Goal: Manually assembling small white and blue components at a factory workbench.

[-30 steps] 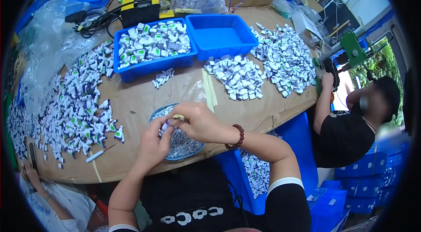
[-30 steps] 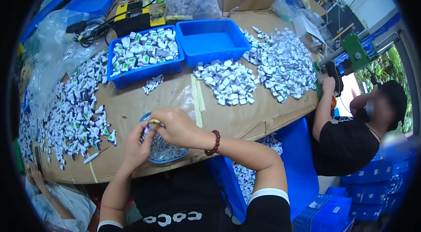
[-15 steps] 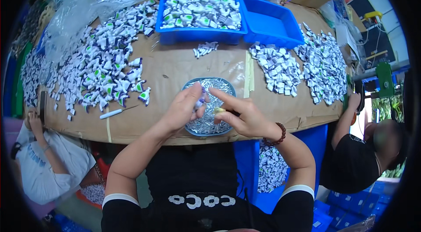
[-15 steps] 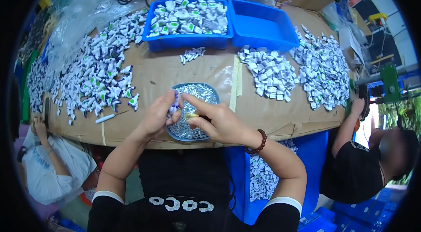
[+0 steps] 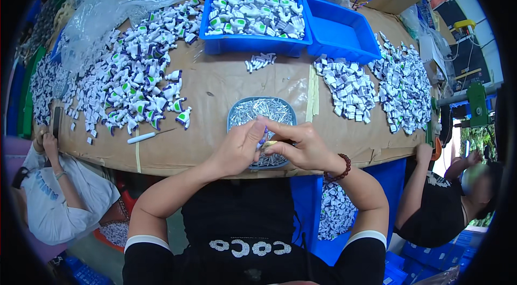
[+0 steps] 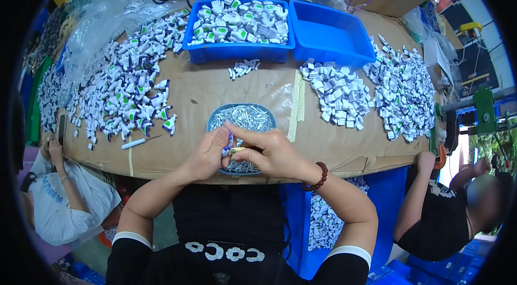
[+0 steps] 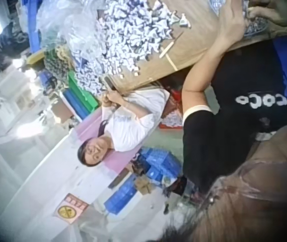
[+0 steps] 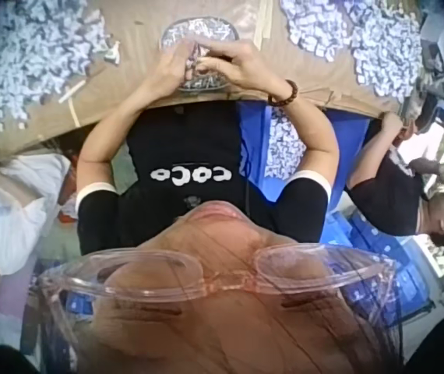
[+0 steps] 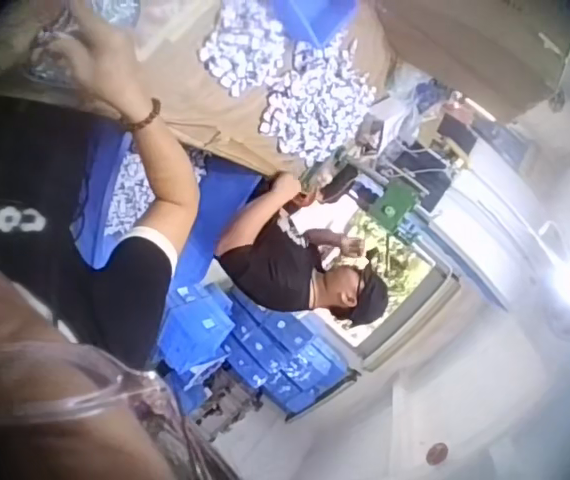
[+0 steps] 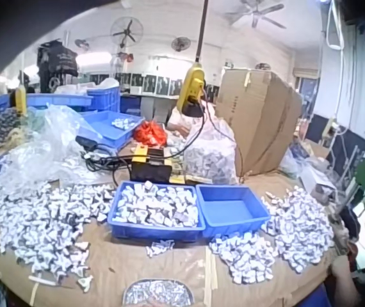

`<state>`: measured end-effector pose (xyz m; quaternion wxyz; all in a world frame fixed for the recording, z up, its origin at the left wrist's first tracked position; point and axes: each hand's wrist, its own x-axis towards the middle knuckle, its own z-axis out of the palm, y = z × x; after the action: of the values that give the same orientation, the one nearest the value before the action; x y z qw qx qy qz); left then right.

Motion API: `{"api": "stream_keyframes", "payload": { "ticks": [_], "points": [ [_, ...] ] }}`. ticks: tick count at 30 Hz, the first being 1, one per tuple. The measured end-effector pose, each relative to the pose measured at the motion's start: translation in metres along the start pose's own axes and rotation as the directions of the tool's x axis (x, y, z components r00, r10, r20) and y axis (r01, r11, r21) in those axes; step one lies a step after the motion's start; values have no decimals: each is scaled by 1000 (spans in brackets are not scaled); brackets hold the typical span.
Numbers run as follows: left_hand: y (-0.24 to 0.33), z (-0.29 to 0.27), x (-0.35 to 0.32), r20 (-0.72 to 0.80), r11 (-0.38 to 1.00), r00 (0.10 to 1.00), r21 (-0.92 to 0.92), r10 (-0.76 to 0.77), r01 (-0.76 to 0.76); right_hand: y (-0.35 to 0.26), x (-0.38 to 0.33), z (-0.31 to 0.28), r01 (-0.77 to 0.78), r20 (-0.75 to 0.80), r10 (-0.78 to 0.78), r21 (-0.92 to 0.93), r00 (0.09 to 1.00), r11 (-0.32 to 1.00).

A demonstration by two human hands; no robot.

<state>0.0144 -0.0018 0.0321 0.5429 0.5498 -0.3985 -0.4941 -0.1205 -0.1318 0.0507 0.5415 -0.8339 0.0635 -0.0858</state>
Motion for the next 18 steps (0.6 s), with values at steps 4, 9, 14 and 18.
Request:
{"api": "stream_keyframes", "payload": {
  "ticks": [4,9,14,18],
  "points": [
    [-5,0,-5,-23,998,999,50,30,-29,2,2,2,25,-18,-23,100,1000,995],
    [-2,1,-6,-59,993,997,113,52,-45,-4,7,-3,27,8,-27,71,1000,997],
    [4,2,-2,-126,982,989,183,77,-53,-1,13,-5,58,-20,-56,96,998,994],
    [9,3,8,-158,964,981,257,116,-72,8,13,-5,35,-78,-30,62,997,997]
  ]
}}
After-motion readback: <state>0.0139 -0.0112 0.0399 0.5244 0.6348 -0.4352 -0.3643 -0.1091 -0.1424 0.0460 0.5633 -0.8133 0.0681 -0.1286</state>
